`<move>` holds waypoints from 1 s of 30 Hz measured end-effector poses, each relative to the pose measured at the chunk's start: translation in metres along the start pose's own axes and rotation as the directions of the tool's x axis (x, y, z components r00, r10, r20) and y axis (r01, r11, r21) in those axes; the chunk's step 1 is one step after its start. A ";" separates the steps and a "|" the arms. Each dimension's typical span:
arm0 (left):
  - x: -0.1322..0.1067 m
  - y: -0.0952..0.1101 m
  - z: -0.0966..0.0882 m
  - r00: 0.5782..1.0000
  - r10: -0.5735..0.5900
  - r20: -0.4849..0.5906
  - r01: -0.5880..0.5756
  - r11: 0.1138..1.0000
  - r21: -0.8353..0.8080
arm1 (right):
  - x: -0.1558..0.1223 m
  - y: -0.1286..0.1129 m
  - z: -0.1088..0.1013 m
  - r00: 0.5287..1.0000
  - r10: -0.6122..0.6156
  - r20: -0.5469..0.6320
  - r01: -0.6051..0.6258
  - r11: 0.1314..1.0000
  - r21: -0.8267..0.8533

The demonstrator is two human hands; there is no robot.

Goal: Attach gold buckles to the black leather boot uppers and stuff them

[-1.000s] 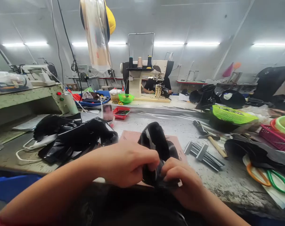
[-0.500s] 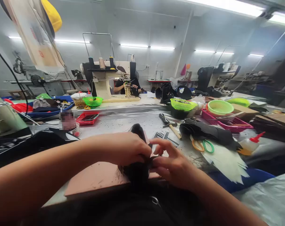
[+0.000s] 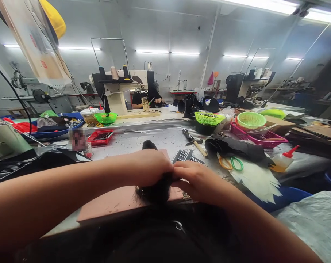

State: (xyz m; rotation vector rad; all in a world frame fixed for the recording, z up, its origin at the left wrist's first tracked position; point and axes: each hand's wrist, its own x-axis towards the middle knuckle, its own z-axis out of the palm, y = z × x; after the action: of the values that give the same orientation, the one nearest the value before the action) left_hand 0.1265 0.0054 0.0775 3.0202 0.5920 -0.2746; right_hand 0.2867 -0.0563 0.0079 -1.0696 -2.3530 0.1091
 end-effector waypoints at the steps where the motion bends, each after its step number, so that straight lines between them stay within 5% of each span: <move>1: -0.001 -0.002 0.000 1.000 -0.028 -0.007 0.029 1.000 0.004 | 0.001 -0.001 -0.001 1.000 0.007 -0.001 -0.007 1.000 0.003; 11: -0.020 -0.017 -0.005 0.980 -0.199 -0.032 0.197 0.980 -0.039 | 0.013 -0.003 0.004 0.991 0.023 -0.134 -0.025 1.000 -0.009; 17: -0.030 -0.017 -0.006 0.982 -0.189 -0.026 0.186 0.979 -0.085 | 0.017 0.002 0.017 0.959 -0.019 -0.284 0.034 0.998 0.049; 30: -0.025 -0.021 0.006 0.959 -0.246 -0.142 0.234 0.968 -0.091 | 0.021 0.005 0.025 0.927 0.011 -0.376 0.026 0.995 0.093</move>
State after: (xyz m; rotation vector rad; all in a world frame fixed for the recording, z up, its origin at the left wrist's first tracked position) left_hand 0.0947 0.0151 0.0754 2.9145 0.9618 -0.0287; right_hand 0.2663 -0.0341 -0.0059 -0.9395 -1.9849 0.0116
